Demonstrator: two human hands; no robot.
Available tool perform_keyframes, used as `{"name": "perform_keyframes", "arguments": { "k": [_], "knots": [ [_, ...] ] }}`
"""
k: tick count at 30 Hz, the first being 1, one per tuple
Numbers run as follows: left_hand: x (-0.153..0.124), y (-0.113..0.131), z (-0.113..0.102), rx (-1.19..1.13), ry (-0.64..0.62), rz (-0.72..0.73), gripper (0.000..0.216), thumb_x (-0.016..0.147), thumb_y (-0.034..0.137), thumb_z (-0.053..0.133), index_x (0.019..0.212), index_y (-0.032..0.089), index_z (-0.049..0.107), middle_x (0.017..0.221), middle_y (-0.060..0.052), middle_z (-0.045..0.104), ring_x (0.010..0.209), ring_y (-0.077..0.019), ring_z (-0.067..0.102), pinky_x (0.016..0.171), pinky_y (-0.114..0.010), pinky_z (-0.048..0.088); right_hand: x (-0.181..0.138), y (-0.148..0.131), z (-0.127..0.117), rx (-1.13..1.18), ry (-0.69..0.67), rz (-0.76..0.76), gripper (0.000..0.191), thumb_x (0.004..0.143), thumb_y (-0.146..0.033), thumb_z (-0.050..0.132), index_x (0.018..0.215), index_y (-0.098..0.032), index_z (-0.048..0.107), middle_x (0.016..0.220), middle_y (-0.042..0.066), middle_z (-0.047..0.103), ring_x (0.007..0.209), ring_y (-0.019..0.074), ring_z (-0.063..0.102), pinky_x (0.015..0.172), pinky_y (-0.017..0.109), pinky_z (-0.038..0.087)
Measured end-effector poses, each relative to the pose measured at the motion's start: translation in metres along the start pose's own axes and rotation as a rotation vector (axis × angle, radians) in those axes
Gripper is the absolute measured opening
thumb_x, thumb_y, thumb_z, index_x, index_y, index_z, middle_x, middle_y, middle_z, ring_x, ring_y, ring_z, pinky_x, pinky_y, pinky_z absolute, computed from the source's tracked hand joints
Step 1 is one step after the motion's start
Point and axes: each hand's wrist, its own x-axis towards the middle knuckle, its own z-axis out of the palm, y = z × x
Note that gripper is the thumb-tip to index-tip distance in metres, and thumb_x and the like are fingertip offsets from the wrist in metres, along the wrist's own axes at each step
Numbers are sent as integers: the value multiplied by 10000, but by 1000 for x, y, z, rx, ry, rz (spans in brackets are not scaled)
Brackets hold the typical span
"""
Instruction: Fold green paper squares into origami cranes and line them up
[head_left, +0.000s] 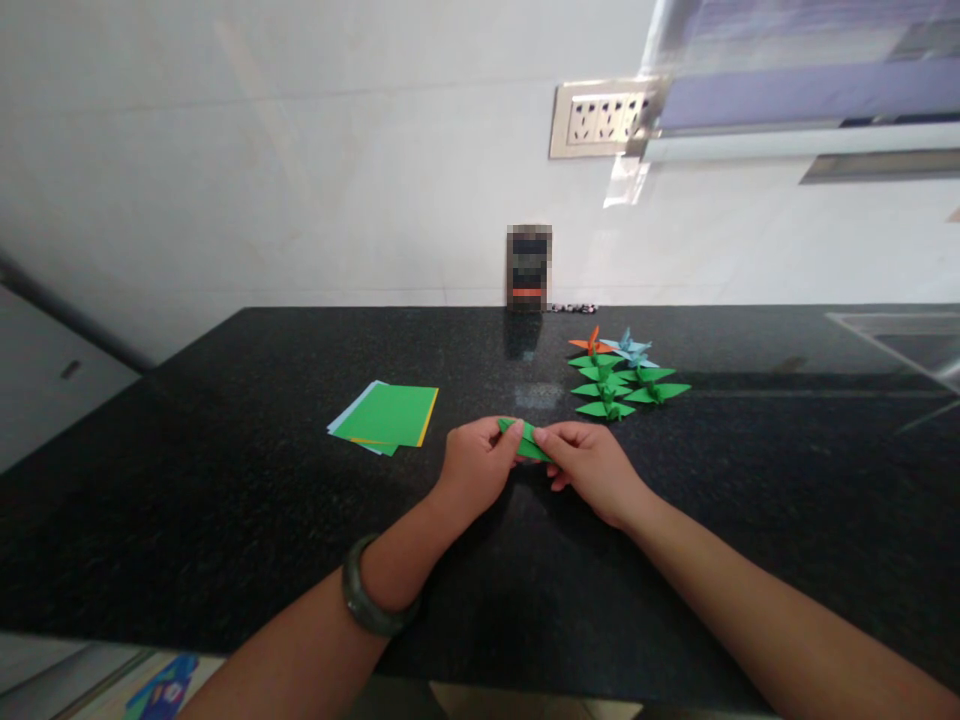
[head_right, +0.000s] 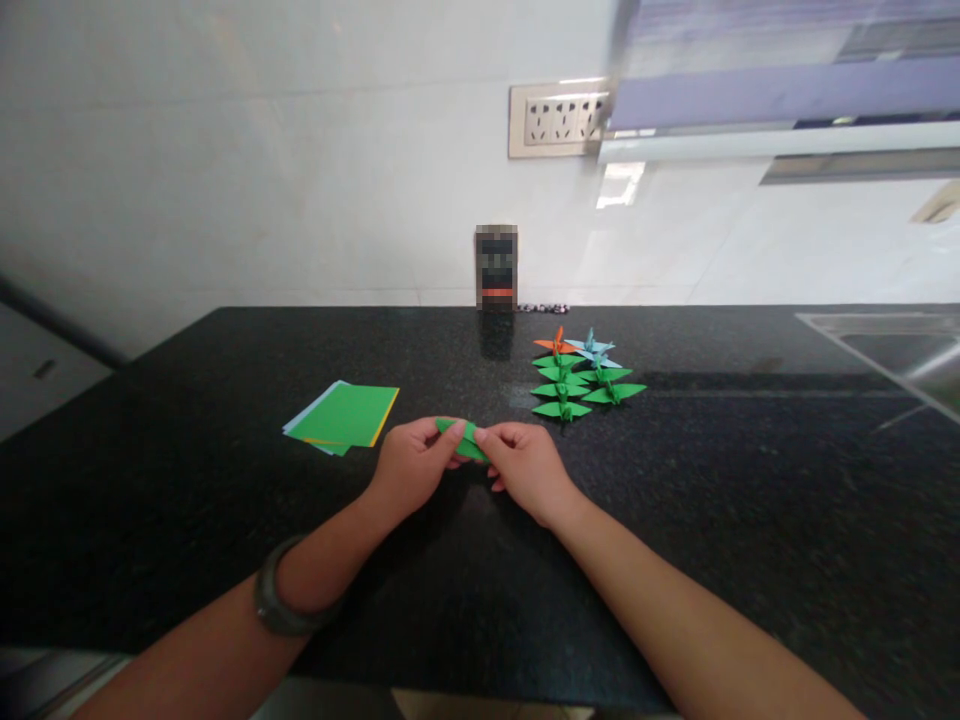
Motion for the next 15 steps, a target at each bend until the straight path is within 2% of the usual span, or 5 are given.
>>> {"name": "perform_keyframes", "arguments": {
  "k": [6,9,13,15],
  "knots": [
    [0,3,3,-205,-75,-80,278,774,384,537,765,130,650,633,-46,672,564,-151,635,501,-230,494,1,2,-1,-69,61,-22,228,658,-356,650,593,-140,615,429,-47,477,348,56,405,315,165,344],
    [0,0,4,-189,-85,-82,261,759,373,558,771,135,664,633,-42,674,551,-148,634,492,-227,494,1,1,-1,-99,71,-44,219,666,-339,633,565,-149,591,433,-48,473,345,58,402,312,166,331],
    [1,-6,4,-102,-51,-61,273,779,364,531,781,137,683,639,-51,684,559,-156,642,510,-236,489,1,-2,-2,-29,20,28,290,738,-375,532,562,-149,576,439,-38,466,362,67,427,322,164,367],
    [2,-6,3,-42,-25,-32,277,788,361,518,776,144,690,651,-49,690,571,-155,641,519,-233,482,1,-2,-3,0,16,46,322,735,-405,537,542,-147,561,437,-34,466,364,66,433,316,157,363]
  ]
}}
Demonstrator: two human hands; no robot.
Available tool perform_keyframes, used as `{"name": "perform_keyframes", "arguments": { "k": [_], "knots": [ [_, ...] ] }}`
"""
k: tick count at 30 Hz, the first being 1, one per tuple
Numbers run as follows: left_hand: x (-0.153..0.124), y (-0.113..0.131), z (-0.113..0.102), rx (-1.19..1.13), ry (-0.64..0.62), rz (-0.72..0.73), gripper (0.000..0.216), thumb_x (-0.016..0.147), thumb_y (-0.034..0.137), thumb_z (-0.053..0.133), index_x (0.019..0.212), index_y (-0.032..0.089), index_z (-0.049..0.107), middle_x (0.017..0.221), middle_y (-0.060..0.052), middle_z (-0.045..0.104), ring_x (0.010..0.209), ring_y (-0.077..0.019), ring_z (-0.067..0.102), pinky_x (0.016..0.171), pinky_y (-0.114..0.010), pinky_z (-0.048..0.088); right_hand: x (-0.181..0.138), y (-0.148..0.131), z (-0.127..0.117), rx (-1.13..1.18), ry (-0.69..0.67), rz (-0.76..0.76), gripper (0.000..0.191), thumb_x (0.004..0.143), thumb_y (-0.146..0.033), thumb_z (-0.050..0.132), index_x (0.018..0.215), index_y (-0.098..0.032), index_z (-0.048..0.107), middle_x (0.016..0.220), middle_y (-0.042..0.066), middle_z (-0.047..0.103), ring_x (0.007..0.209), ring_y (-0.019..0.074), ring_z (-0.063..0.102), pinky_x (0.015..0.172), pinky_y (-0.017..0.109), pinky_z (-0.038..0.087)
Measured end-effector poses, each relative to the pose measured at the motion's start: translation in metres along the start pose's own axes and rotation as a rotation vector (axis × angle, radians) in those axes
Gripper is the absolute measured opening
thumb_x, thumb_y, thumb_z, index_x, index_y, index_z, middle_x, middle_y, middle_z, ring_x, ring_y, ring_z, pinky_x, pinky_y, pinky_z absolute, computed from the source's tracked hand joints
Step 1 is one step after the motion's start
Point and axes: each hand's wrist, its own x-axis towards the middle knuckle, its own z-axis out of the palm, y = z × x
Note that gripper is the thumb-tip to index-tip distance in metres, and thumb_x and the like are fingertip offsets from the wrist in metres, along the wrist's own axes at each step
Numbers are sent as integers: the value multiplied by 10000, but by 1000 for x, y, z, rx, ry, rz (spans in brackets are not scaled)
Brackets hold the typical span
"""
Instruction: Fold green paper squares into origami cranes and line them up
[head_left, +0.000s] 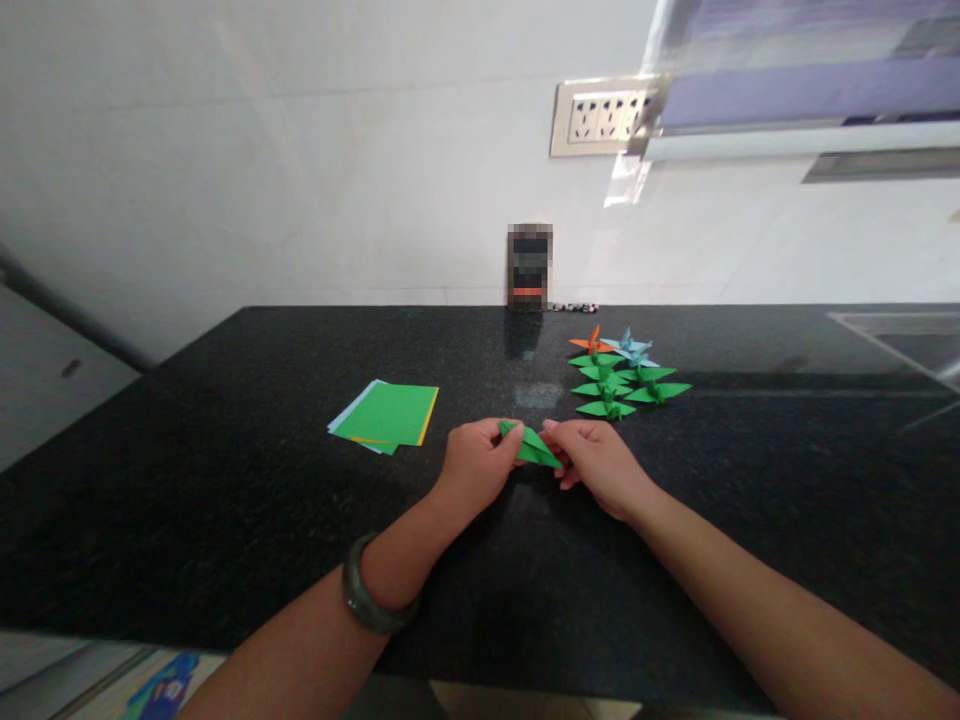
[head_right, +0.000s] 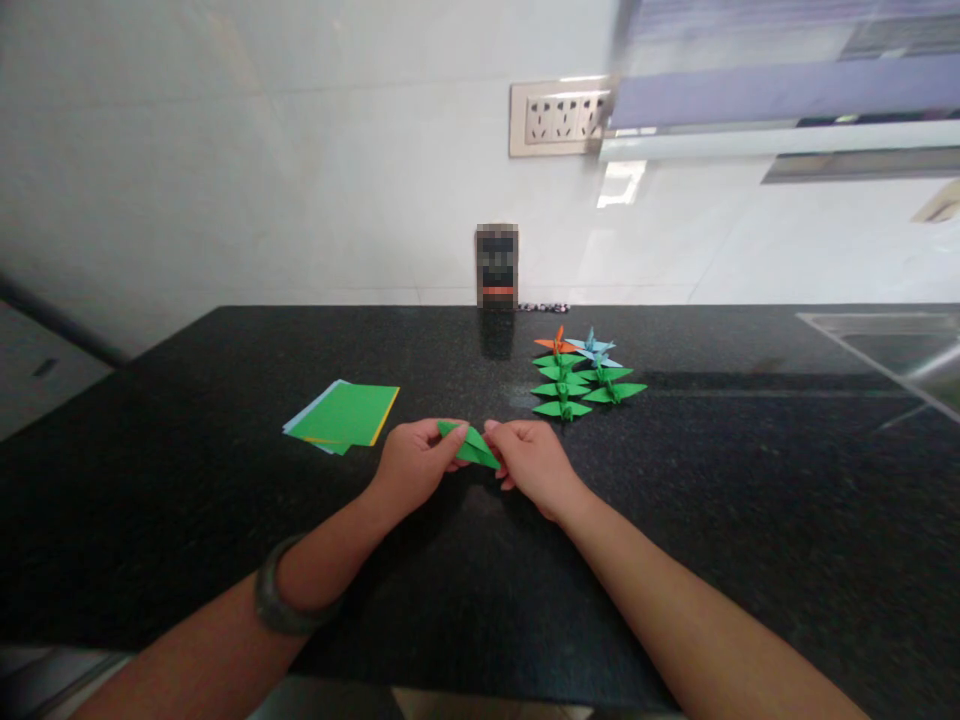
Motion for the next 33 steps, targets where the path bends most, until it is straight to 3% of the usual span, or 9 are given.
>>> {"name": "perform_keyframes", "arguments": {
  "k": [9,16,20,25,33],
  "knots": [
    [-3,2,1,116,42,129,233,767,311,544,870,178,706,802,-52,718,671,-160,651,584,-239,499,4,10,-1,-160,-6,-98,229,679,-314,619,531,-155,548,428,-37,487,359,54,406,335,152,332],
    [0,5,-1,-2,30,-63,279,788,332,516,866,130,693,652,-63,691,558,-169,653,496,-252,511,0,5,-2,-115,-33,-72,392,768,-480,512,579,-142,573,440,-19,496,370,71,439,364,181,373],
    [3,3,-2,19,111,-90,302,784,349,521,887,118,685,629,-61,684,524,-169,644,487,-261,514,-2,5,0,-141,-53,-148,240,616,-329,704,727,-141,605,527,-30,553,419,69,455,383,172,371],
    [1,6,1,-117,79,-129,306,781,311,531,956,98,662,715,-79,697,589,-169,664,522,-264,544,-2,7,5,-106,7,-126,141,700,-275,611,705,-135,592,526,-29,556,388,56,446,374,171,354],
    [-1,9,2,-189,105,-129,303,784,294,538,970,84,652,739,-89,698,605,-169,667,547,-273,558,-2,1,9,98,51,-12,87,667,-192,618,628,-128,574,505,-32,586,358,39,448,368,158,377]
  ]
}}
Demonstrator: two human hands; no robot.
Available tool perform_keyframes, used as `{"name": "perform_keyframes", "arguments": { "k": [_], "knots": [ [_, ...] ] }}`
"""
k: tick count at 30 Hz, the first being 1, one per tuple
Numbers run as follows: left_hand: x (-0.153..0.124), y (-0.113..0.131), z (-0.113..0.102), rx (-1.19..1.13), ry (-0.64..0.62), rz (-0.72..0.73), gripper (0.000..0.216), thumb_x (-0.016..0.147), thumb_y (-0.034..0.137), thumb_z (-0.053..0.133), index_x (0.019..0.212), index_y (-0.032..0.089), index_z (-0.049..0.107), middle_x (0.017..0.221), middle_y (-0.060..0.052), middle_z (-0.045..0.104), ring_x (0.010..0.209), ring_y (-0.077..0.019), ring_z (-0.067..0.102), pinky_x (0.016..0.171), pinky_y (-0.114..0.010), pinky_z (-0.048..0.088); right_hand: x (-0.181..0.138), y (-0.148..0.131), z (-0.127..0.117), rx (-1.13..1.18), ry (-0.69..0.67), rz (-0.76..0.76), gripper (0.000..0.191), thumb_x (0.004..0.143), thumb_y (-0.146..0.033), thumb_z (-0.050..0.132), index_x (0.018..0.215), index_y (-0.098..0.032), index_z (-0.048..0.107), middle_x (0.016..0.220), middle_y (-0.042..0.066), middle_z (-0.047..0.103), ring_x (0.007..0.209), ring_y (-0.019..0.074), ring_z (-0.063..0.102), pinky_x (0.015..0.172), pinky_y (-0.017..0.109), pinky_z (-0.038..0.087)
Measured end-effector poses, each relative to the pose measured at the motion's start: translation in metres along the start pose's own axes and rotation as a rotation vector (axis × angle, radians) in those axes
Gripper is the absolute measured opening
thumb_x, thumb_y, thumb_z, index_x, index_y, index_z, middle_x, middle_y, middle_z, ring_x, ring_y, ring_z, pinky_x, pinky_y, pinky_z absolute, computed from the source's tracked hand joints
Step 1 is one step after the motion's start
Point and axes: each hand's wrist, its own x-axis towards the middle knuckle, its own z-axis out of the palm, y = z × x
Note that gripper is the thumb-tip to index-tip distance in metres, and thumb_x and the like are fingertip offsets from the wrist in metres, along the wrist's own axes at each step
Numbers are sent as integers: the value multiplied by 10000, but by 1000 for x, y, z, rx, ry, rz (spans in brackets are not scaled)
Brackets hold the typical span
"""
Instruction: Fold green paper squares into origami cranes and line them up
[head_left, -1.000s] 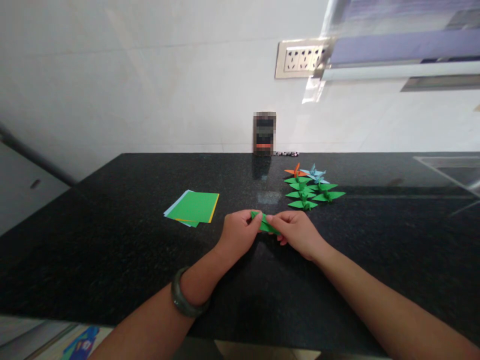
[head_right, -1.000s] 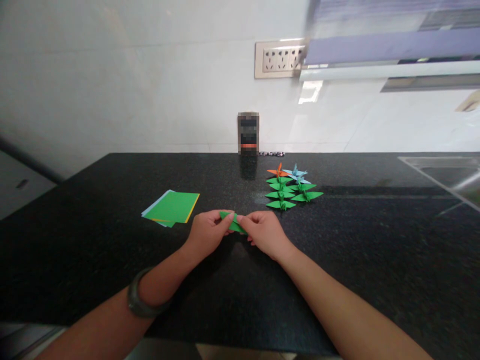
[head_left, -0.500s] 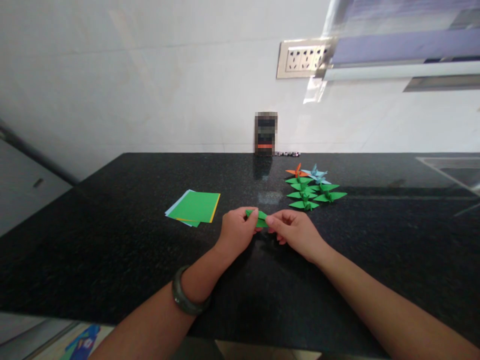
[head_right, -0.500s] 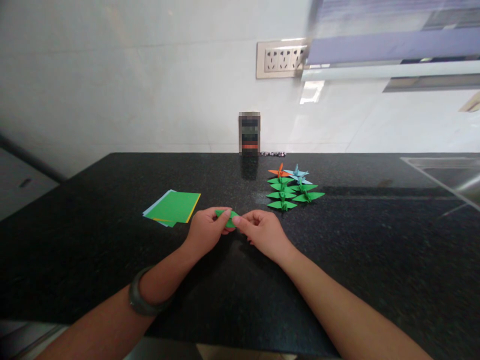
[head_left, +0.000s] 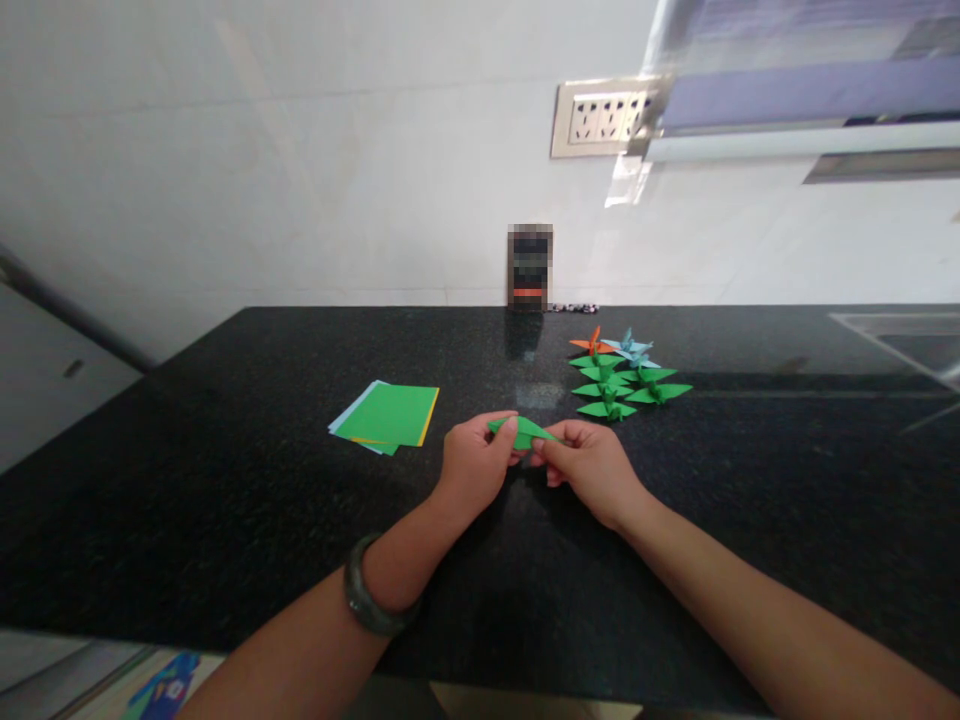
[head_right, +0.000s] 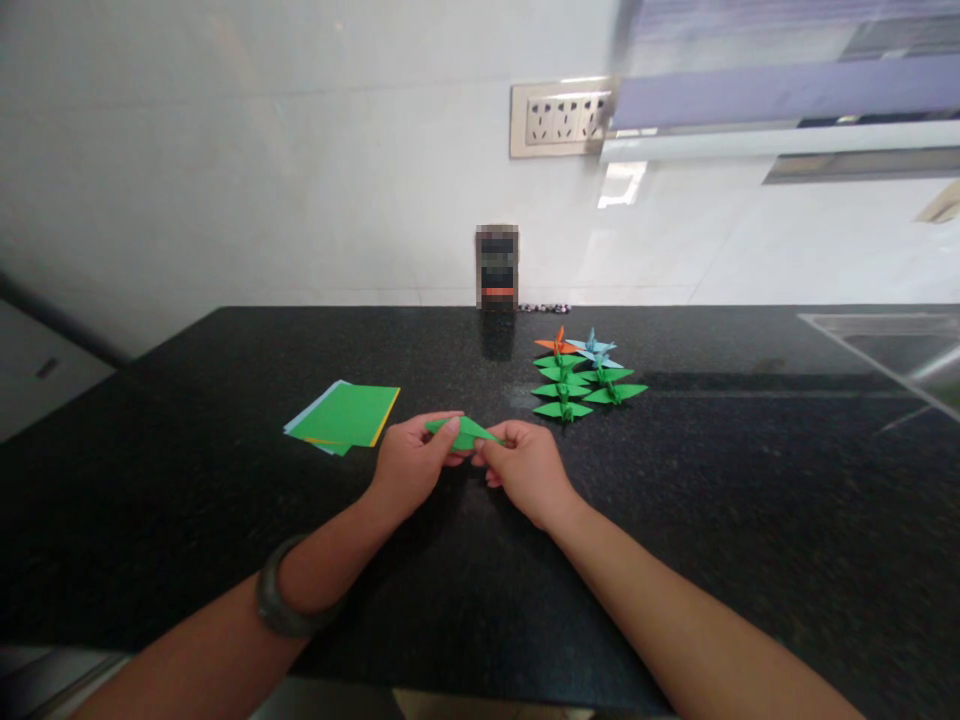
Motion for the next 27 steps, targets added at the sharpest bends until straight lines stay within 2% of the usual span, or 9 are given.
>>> {"name": "perform_keyframes", "arguments": {
  "k": [5,9,13,17,20,23,27],
  "knots": [
    [3,-4,0,6,-6,4,298,788,299,527,955,88,655,738,-89,698,609,-173,665,574,-287,556,0,0,-1,-5,-33,0,95,671,-212,628,654,-122,604,549,-18,616,372,40,464,380,159,388],
    [3,-6,-2,150,-13,76,306,791,304,516,971,105,662,800,-100,702,648,-183,662,596,-298,538,1,1,-3,-97,-99,-65,150,693,-275,634,719,-127,638,570,-19,616,376,41,469,378,156,375],
    [1,-8,-3,233,-41,179,289,787,322,527,948,134,676,822,-86,702,712,-184,651,635,-286,506,1,2,-3,-190,-56,-108,238,778,-328,542,654,-135,605,541,-7,609,342,40,444,348,155,338],
    [0,-10,-3,219,-17,211,242,769,344,551,838,152,680,705,-44,674,625,-154,605,573,-252,455,0,2,-1,-243,-45,-85,213,778,-289,539,616,-151,545,502,-9,601,333,49,452,341,153,334],
    [1,-7,-4,115,-36,156,231,749,358,573,671,150,636,579,-7,610,545,-131,555,512,-231,407,-2,2,1,-203,-75,-73,204,779,-280,540,618,-157,519,501,-10,605,344,50,466,356,151,355],
    [2,-2,-4,-73,-78,68,209,729,338,599,663,142,627,572,10,594,514,-105,516,491,-214,379,-2,5,2,-118,-157,-19,216,784,-305,539,632,-153,523,538,1,628,353,49,477,364,155,374],
    [2,-1,-2,-229,-69,24,238,715,335,623,594,131,612,504,33,524,461,-67,417,473,-200,331,-2,10,2,-110,-266,7,272,782,-356,544,613,-143,547,553,15,635,371,52,491,368,156,364]
  ]
}}
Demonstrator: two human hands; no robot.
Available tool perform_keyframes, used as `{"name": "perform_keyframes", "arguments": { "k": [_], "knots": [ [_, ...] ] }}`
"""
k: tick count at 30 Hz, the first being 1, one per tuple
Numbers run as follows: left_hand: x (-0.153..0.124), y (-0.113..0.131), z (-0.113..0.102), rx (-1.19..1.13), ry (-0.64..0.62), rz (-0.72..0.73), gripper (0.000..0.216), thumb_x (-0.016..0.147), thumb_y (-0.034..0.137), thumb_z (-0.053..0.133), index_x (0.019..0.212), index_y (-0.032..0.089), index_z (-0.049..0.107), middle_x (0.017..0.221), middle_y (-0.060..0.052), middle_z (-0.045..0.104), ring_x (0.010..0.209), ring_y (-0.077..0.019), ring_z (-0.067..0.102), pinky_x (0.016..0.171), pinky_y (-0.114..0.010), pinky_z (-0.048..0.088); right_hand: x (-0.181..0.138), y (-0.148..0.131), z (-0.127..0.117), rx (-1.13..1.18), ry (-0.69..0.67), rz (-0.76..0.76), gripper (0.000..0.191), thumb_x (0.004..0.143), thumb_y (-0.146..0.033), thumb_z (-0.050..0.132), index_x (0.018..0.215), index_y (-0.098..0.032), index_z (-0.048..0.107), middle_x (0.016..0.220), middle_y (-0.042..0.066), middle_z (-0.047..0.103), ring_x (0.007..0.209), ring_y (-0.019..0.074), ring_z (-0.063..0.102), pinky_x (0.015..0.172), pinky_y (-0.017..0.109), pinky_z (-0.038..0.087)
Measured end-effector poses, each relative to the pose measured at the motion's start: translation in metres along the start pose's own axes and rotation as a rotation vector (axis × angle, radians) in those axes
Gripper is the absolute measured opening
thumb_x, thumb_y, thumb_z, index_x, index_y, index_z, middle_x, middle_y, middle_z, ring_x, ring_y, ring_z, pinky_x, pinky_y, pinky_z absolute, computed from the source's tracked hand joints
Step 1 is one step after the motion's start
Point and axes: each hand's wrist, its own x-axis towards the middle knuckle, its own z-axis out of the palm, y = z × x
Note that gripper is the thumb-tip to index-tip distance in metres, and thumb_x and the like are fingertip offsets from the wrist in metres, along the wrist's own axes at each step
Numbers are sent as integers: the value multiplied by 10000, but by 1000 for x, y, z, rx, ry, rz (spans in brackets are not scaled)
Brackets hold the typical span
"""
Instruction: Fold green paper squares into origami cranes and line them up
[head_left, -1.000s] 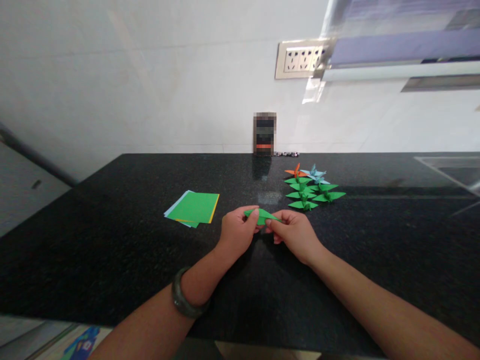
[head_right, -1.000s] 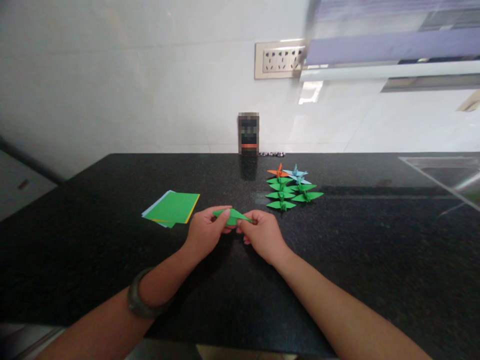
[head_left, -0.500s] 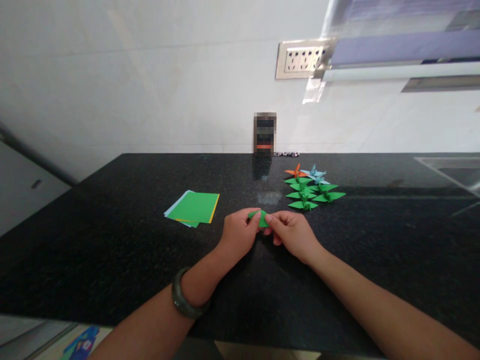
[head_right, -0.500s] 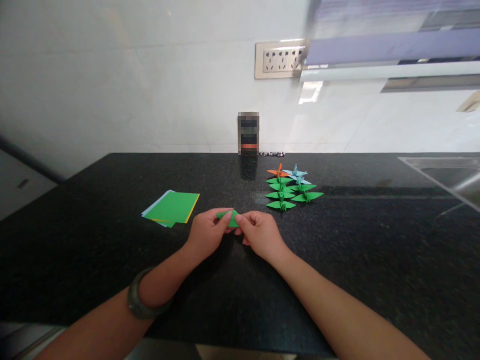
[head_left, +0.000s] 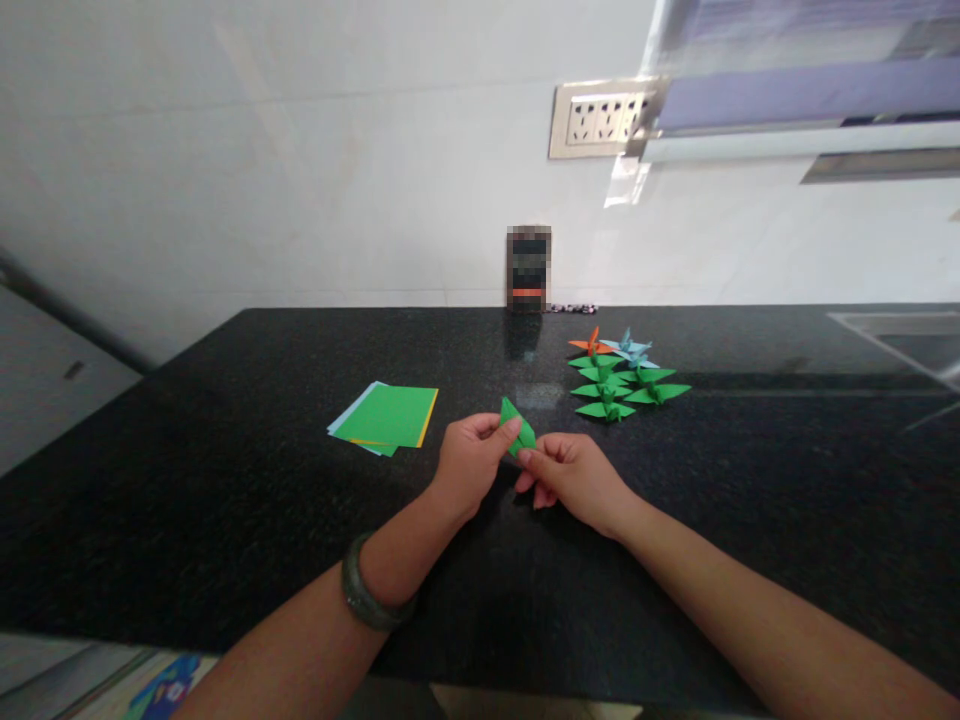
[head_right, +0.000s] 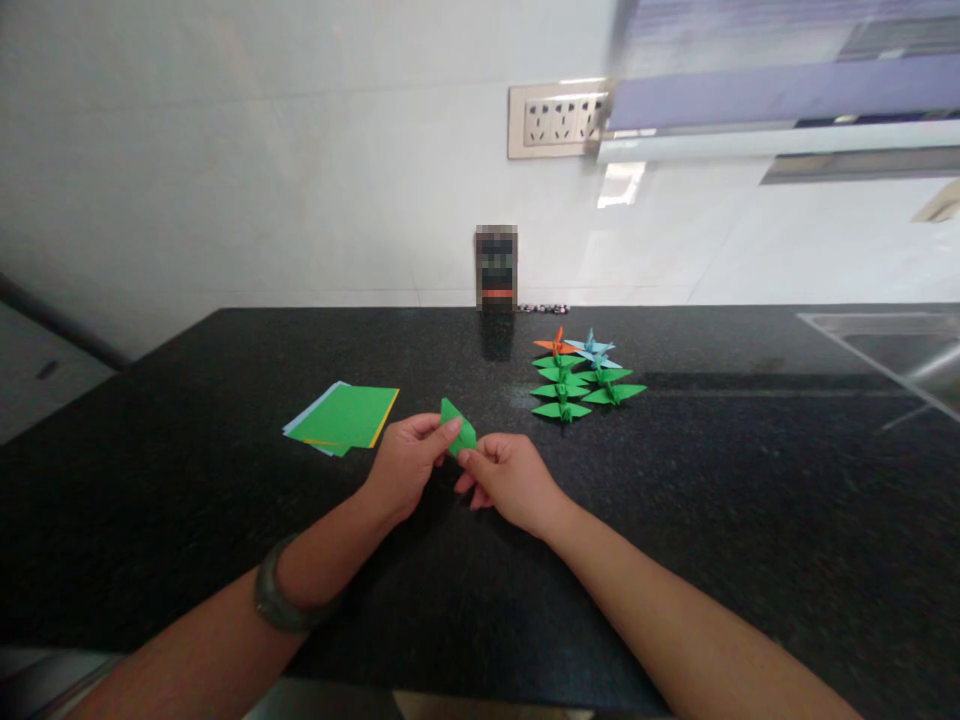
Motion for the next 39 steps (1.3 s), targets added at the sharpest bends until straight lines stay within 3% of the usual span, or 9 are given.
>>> {"name": "perform_keyframes", "arguments": {
  "k": [8,12,16,21,26,29,31,36,39],
  "knots": [
    [3,-7,0,-339,-38,-221,292,627,387,699,604,117,591,571,1,565,519,-93,488,527,-233,389,3,3,-2,-85,32,-77,233,745,-334,582,619,-139,607,554,8,606,441,66,501,426,176,383],
    [3,-5,0,-418,-47,-235,289,608,371,723,621,114,594,591,3,575,545,-88,500,565,-233,410,5,4,-2,-95,61,-84,241,721,-355,603,607,-148,555,571,7,591,460,77,494,438,195,392],
    [3,-4,1,-458,-106,-231,278,629,368,718,673,111,620,632,-1,588,618,-93,532,652,-239,428,3,3,-1,-113,151,-256,178,716,-335,608,700,-171,541,553,-38,514,482,87,468,459,208,388],
    [-2,-2,3,-437,-87,-261,306,634,380,721,756,111,640,727,-29,626,678,-104,567,723,-271,445,-4,-1,-6,-608,512,-564,145,770,-221,528,631,-182,546,567,-13,505,531,104,457,509,224,361],
    [-5,0,2,-443,-298,-211,295,667,355,702,795,94,651,742,-53,639,708,-128,580,742,-294,449,-10,-6,-7,-995,408,-693,98,779,-190,513,744,-172,603,735,54,581,693,159,537,614,258,419],
    [-3,-2,1,-417,-268,-173,253,671,328,698,784,107,651,715,-27,625,660,-105,553,652,-244,435,-12,-8,-5,-936,304,-699,159,768,-240,566,907,-181,615,857,69,600,803,182,553,691,280,447],
    [-1,-4,0,-397,-217,-188,241,665,332,697,747,110,650,673,-13,611,619,-94,538,622,-235,429,-12,-8,-5,-811,293,-713,164,787,-245,552,927,-187,616,818,54,598,770,168,554,676,273,450],
    [-1,-3,3,-286,-207,-188,268,650,335,703,783,104,671,655,-22,628,618,-105,553,621,-242,429,-6,-3,-10,-522,473,-562,109,798,-261,545,840,-173,595,680,15,562,581,119,514,546,240,424],
    [-3,-2,4,-182,-254,-121,278,651,337,697,801,103,681,637,-20,636,586,-103,536,592,-241,415,-3,0,-11,-439,477,-460,179,736,-289,613,862,-174,562,685,8,566,563,118,516,524,236,428]
  ]
}}
